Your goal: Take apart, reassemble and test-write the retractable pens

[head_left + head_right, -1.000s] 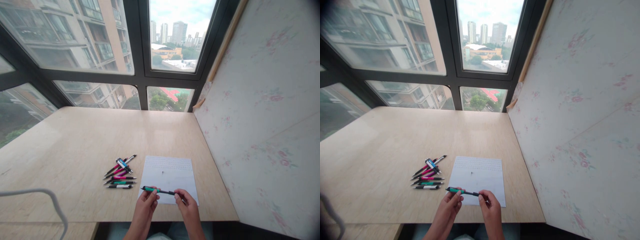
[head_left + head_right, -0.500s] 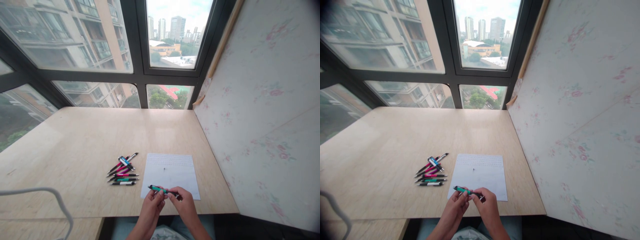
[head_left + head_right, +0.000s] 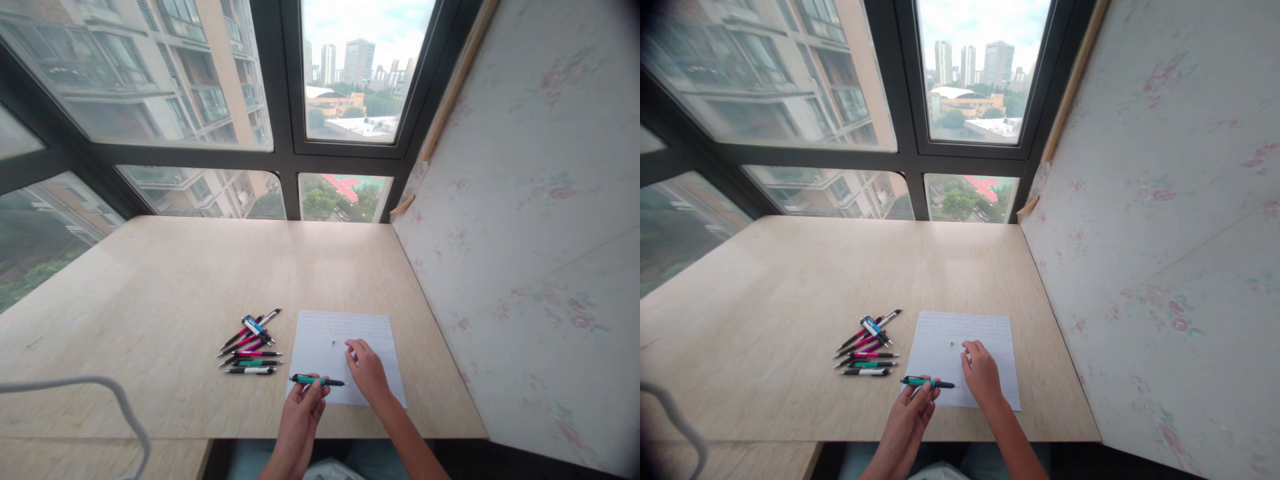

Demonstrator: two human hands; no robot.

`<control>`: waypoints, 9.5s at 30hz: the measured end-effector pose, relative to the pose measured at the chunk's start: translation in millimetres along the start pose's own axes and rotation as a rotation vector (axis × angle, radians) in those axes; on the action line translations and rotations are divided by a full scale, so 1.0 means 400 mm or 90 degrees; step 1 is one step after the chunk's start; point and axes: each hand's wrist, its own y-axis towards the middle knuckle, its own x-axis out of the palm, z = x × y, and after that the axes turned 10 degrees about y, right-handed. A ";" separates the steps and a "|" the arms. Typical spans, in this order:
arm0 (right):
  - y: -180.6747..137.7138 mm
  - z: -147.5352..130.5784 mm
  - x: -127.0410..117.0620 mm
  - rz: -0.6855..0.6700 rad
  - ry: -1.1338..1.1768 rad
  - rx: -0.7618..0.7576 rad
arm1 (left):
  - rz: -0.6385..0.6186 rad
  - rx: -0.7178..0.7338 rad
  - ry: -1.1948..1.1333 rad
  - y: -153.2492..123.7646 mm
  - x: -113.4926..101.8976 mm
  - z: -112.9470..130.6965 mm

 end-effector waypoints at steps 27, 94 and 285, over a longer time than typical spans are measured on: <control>-0.113 -0.017 0.015 0.067 0.403 0.192 | -0.003 0.010 -0.010 0.067 0.007 0.000; -0.129 -0.003 -0.004 -0.120 0.343 0.170 | -0.105 0.002 0.023 0.051 0.002 -0.026; 0.181 0.045 0.103 0.116 0.315 0.045 | -0.195 0.795 1.197 0.192 0.000 0.046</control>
